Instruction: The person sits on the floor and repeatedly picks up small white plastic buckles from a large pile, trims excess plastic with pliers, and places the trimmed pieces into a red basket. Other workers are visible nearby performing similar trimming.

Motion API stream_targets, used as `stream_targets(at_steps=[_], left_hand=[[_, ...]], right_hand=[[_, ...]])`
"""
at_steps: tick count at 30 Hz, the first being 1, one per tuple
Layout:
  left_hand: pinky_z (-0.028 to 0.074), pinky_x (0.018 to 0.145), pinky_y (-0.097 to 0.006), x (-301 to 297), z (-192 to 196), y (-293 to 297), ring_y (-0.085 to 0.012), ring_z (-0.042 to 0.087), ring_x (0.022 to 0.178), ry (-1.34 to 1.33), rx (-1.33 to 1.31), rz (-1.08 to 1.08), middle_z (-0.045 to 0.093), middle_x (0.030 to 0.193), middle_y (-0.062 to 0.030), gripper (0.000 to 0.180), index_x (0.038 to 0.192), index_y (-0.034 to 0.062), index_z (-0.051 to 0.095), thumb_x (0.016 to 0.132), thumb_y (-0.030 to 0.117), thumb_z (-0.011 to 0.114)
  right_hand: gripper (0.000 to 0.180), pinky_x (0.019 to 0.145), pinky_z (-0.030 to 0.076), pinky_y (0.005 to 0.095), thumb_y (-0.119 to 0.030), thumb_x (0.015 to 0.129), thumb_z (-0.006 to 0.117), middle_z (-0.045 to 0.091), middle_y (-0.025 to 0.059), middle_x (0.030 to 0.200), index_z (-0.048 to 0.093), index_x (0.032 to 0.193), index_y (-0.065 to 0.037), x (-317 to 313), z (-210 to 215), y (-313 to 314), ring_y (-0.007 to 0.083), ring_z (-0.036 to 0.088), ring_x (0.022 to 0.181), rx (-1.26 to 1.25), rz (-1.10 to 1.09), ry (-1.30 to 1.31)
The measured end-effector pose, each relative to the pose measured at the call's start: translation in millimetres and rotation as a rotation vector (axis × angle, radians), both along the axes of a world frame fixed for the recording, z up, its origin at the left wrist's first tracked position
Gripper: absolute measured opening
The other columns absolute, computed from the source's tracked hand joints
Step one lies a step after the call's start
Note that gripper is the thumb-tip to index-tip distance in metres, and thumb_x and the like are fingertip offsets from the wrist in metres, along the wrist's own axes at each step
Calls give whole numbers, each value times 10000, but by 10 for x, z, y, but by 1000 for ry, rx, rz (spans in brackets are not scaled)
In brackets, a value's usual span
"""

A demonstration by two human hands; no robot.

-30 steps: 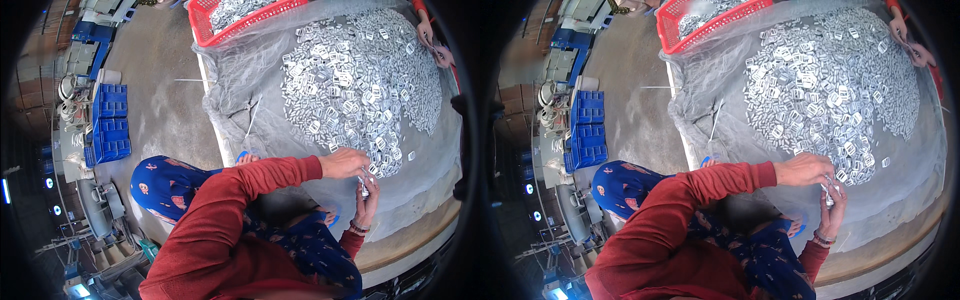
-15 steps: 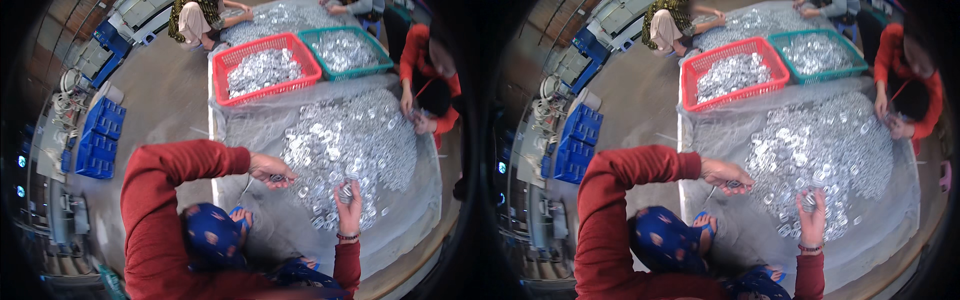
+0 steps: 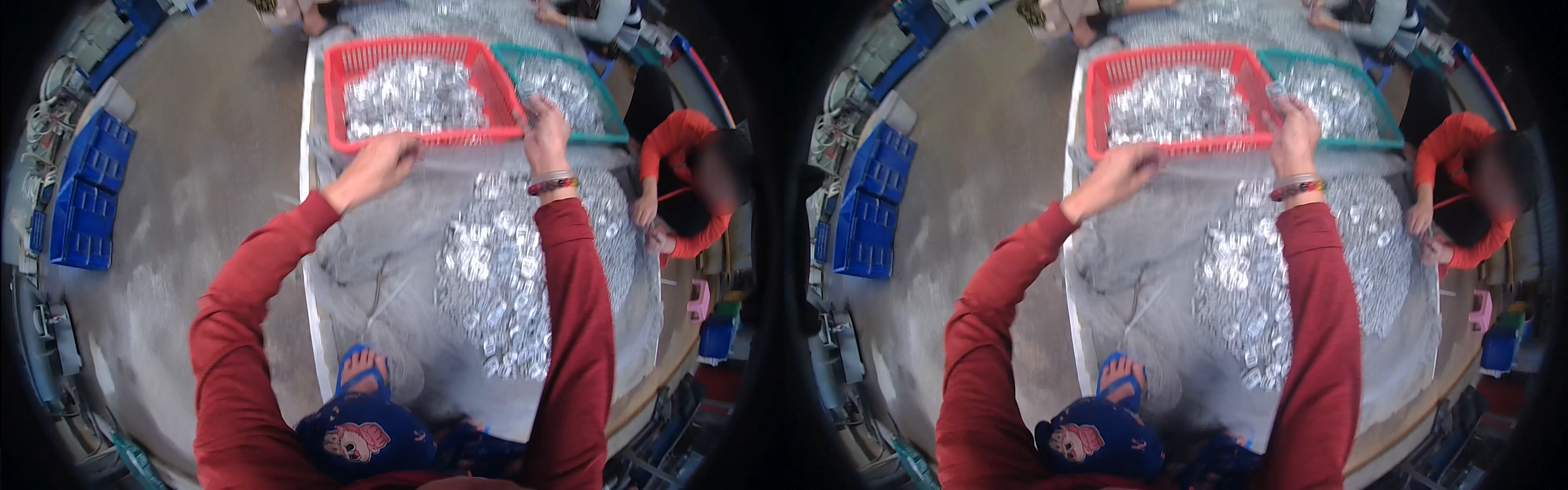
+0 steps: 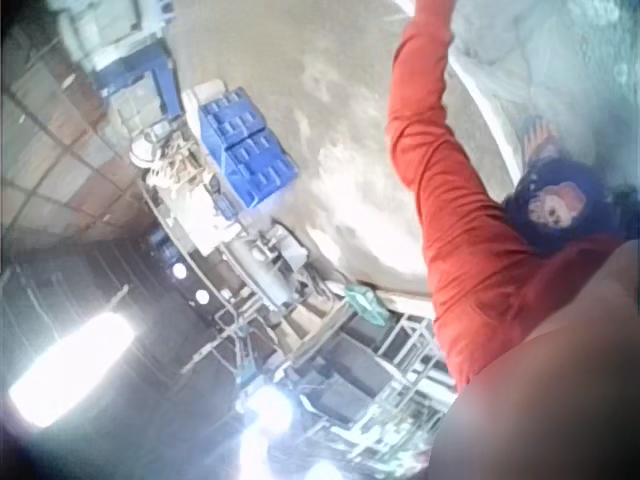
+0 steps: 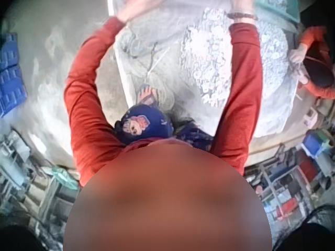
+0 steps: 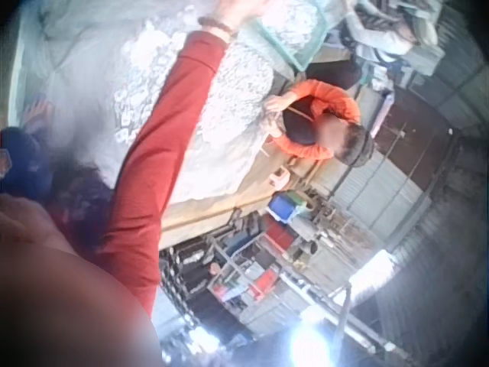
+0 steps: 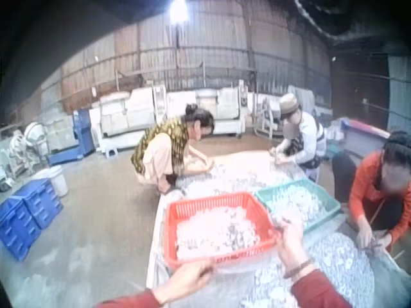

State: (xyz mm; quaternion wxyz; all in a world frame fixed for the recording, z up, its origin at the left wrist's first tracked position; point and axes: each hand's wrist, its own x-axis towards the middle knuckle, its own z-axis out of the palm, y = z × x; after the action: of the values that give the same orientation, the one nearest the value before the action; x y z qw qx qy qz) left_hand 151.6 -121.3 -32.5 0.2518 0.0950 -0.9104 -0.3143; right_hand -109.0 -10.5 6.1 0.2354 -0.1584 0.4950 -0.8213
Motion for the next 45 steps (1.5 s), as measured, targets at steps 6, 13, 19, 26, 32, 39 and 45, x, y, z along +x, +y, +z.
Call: stream_targets(at_steps=[6, 13, 19, 26, 32, 39, 45], left_hand=[[507, 737, -444, 1286, -1620, 949, -373, 612, 894, -581, -29, -231, 600, 932, -186, 200, 958, -7, 545, 768, 18, 604], [523, 765, -424, 1131, -1733, 1075, -387, 624, 902, -804, -264, -97, 606, 938, -262, 446, 1167, -85, 436, 741, -29, 555], [513, 772, -446, 912, -1169, 749, -398, 648, 883, -969, 158, -325, 633, 942, -267, 591, 1336, 9, 394, 773, 19, 577], [510, 806, -310, 626, 73, 816, -155, 627, 912, -684, 529, -382, 616, 952, -86, 490, 1366, 72, 411, 907, -75, 499], [496, 879, -349, 37, 526, 1328, -205, 574, 1032, -902, 631, -622, 521, 1108, -112, 451, 1330, 39, 350, 911, -97, 447], [472, 834, -355, -593, 800, 1611, -209, 554, 958, -773, 309, -594, 471, 1005, -87, 238, 1142, 31, 390, 928, -71, 387], [498, 738, -313, -1123, 1363, 2023, -133, 529, 762, -398, 431, -516, 485, 980, -62, 293, 1227, 31, 444, 937, 64, 465]], right_hand=[[265, 955, 492, 336, -66, 947, 550, 617, 162, 1122, 521, 1150, 103, 328, -356, 1492, 229, 633, 1003, 392, 362, 1], [269, 844, 545, 342, 1, 923, 531, 584, 93, 942, 495, 1189, 24, 791, -408, 2552, 245, 642, 938, 551, 299, -351], [335, 828, 529, 343, -4, 927, 546, 593, 85, 956, 489, 1257, 5, 825, -397, 3031, 241, 640, 927, 347, 317, -488], [351, 946, 514, 384, 4, 935, 542, 600, 91, 936, 447, 1271, 34, 790, -94, 3946, 305, 631, 1025, 115, 111, -494], [265, 928, 548, 346, 20, 927, 552, 630, 150, 1011, 465, 1178, 7, 856, -327, 4406, 308, 650, 1027, -50, -14, -420], [292, 867, 573, 325, 15, 916, 577, 665, 166, 1021, 536, 1197, 84, 996, -796, 4752, 247, 685, 943, 150, -242, -240], [260, 861, 572, 323, 13, 925, 552, 659, 178, 1044, 519, 1174, 79, 1035, -1041, 4952, 248, 681, 947, 150, -340, -242]])
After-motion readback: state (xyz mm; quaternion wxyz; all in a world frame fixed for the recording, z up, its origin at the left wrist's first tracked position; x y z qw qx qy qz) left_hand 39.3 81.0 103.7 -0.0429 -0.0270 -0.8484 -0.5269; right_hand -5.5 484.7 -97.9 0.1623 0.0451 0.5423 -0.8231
